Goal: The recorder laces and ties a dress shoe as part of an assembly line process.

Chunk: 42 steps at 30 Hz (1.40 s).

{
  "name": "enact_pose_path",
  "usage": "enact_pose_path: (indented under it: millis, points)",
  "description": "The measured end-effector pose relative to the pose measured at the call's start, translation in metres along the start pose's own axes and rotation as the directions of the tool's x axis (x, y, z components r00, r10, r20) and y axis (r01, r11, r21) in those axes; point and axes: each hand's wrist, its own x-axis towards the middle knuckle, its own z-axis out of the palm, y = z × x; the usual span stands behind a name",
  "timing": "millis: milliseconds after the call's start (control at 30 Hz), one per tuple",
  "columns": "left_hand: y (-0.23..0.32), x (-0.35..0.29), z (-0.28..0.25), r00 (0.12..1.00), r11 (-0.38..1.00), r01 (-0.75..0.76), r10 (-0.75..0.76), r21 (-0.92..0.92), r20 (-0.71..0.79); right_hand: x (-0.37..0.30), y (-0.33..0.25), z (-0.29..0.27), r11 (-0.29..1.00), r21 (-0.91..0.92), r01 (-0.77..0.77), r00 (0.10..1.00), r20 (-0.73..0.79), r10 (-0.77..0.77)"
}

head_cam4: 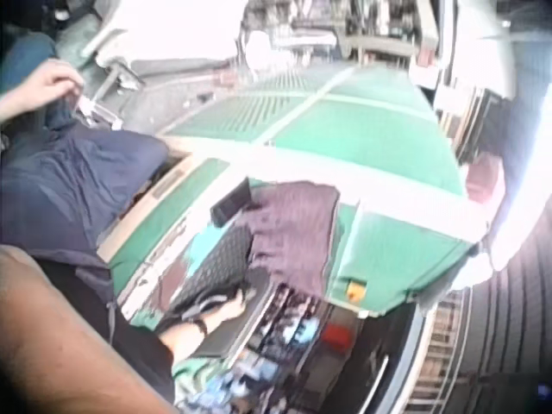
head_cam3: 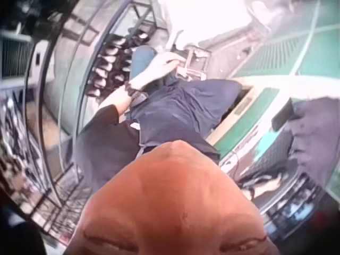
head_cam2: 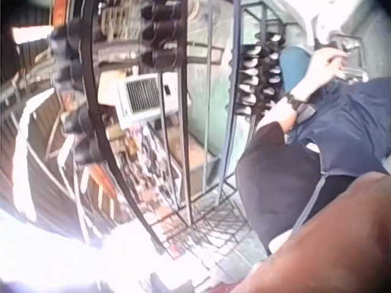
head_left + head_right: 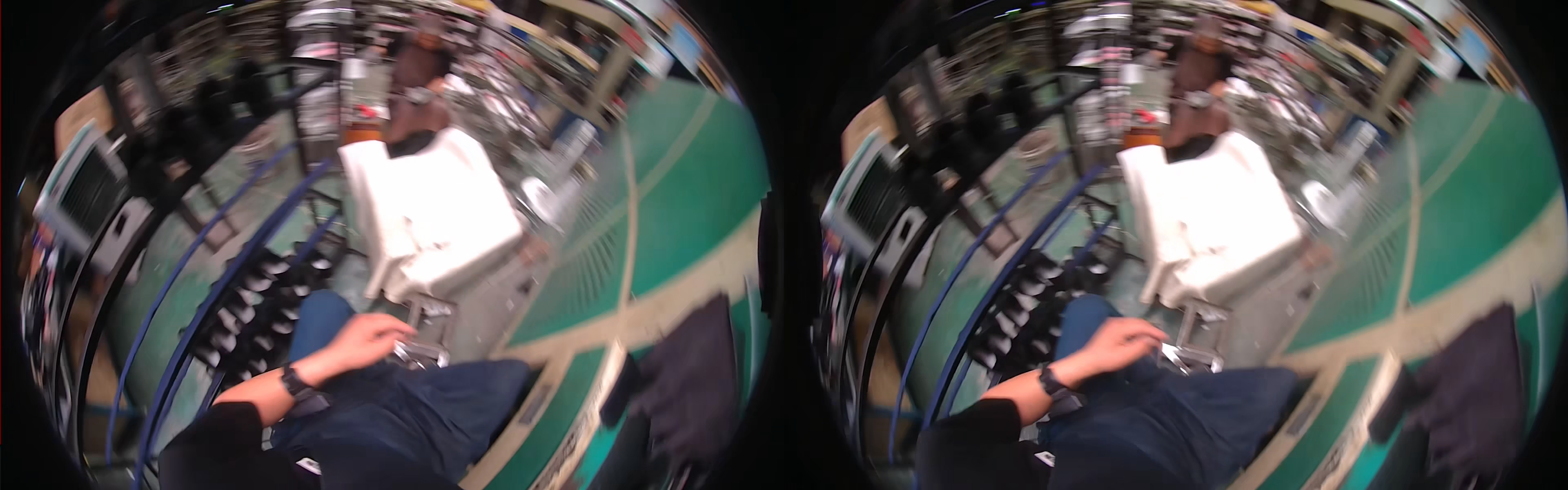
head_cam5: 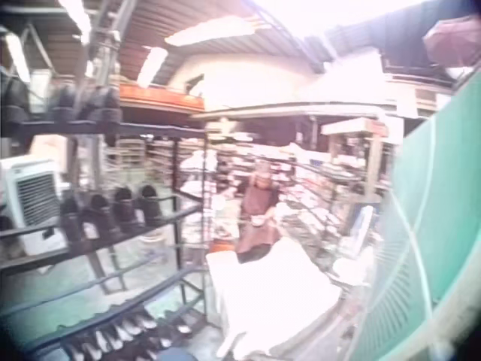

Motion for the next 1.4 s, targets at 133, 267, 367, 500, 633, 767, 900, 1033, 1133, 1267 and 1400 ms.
enact_pose_path:
  millis: [133, 267, 367, 500, 633, 767, 900, 1033, 1133, 1267, 1400]
  points:
    - [0.009, -0.009, 0.023, 0.953, 0.955, 0.146, -0.066, -0.256, 0.297, 0.119, -0.054, 0.118, 0.858, 0.498, 0.123, 0.982, 0.067, -0.179]
    - [0.027, 0.012, 0.078, 0.851, 0.899, 0.021, 0.213, -0.437, 0.480, 0.107, -0.103, 0.109, 0.643, 0.763, 0.061, 0.973, 0.099, -0.210]
    - [0.057, 0.024, 0.105, 0.749, 0.847, -0.052, 0.383, -0.529, 0.540, 0.075, -0.206, 0.122, 0.411, 0.911, -0.027, 0.971, 0.122, -0.206]
    - [0.100, 0.023, 0.123, 0.577, 0.768, 0.305, 0.322, -0.564, 0.750, -0.003, -0.356, 0.121, 0.068, 0.985, -0.161, 0.976, 0.169, -0.140]
    - [0.116, -0.003, 0.142, 0.677, 0.579, 0.473, 0.244, -0.665, 0.694, -0.023, -0.457, 0.103, -0.263, 0.941, -0.213, 0.977, 0.208, -0.048]
    - [0.050, -0.021, 0.114, 0.917, 0.822, 0.069, 0.172, -0.565, 0.361, -0.023, -0.489, 0.172, -0.498, 0.728, -0.470, 0.719, 0.643, 0.262]
    - [0.038, -0.048, 0.073, 0.969, 0.878, 0.227, -0.159, -0.422, 0.189, -0.030, -0.522, 0.282, -0.675, 0.390, -0.627, 0.561, 0.826, -0.044]
    - [0.018, -0.060, 0.050, 0.885, 0.555, 0.463, -0.254, -0.691, 0.389, -0.036, -0.530, 0.302, -0.715, 0.265, -0.647, 0.580, 0.780, -0.235]
    - [0.011, -0.054, 0.041, 0.798, 0.284, 0.602, -0.219, -0.746, 0.561, -0.043, -0.511, 0.302, -0.736, 0.197, -0.647, 0.597, 0.733, -0.328]
    - [0.015, -0.042, 0.057, 0.909, 0.792, 0.284, -0.044, -0.540, 0.414, -0.054, -0.501, 0.297, -0.776, 0.205, -0.597, 0.592, 0.765, -0.253]
    - [0.029, -0.027, 0.061, 0.908, 0.991, 0.089, -0.041, -0.095, 0.416, -0.061, -0.492, 0.288, -0.800, 0.207, -0.563, 0.632, 0.732, -0.255]
